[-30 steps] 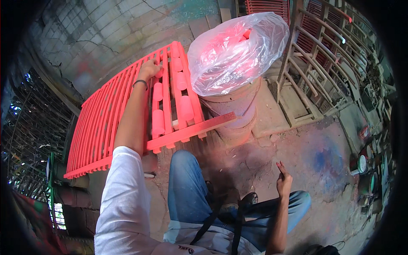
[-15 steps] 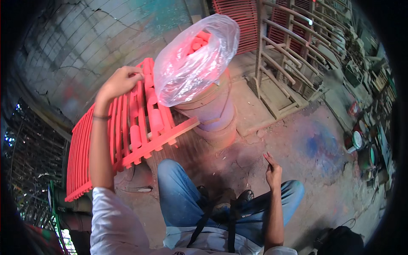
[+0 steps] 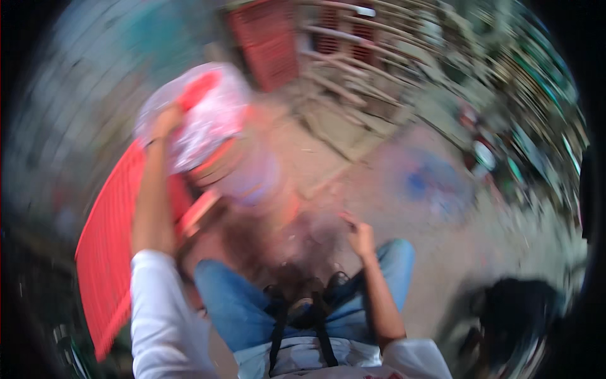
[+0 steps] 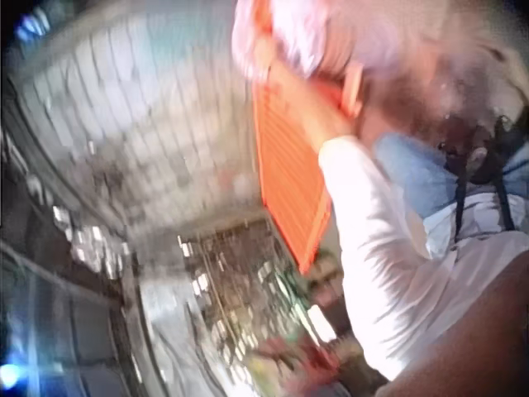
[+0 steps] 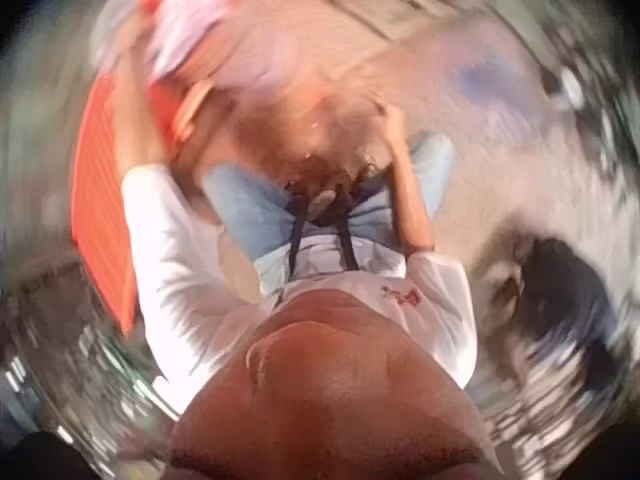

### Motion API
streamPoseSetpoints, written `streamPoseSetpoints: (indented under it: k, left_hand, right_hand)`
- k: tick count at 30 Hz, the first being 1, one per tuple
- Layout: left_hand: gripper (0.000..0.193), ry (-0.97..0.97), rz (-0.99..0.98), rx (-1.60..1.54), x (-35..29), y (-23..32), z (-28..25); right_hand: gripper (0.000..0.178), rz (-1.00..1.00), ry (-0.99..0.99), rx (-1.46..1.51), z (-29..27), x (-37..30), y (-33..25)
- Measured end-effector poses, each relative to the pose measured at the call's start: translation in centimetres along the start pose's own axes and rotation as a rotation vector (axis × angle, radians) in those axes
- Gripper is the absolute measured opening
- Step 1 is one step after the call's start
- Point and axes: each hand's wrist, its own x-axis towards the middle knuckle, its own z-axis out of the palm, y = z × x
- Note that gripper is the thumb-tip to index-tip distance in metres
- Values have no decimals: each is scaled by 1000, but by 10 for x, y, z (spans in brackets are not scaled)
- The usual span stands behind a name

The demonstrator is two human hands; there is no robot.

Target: Assemble small red-painted furniture components using hands.

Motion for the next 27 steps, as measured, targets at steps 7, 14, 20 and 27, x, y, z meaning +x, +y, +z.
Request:
streamPoseSetpoints:
  k: [7, 14, 20, 27]
  left_hand:
    - [48, 145, 75, 148, 17, -89, 51]
    - [50, -74, 46, 139, 55, -3, 82]
    - [43, 128, 85, -714, 43, -82, 70]
    - [48, 268, 126, -985, -111, 96, -106]
  right_hand:
    - [53, -123, 84, 38, 37, 17, 17]
    - [58, -70, 242, 17, 4, -6, 24]
    - [55, 21, 78, -32, 8, -2, 6]
    - [54, 103, 21, -72, 22, 7, 31]
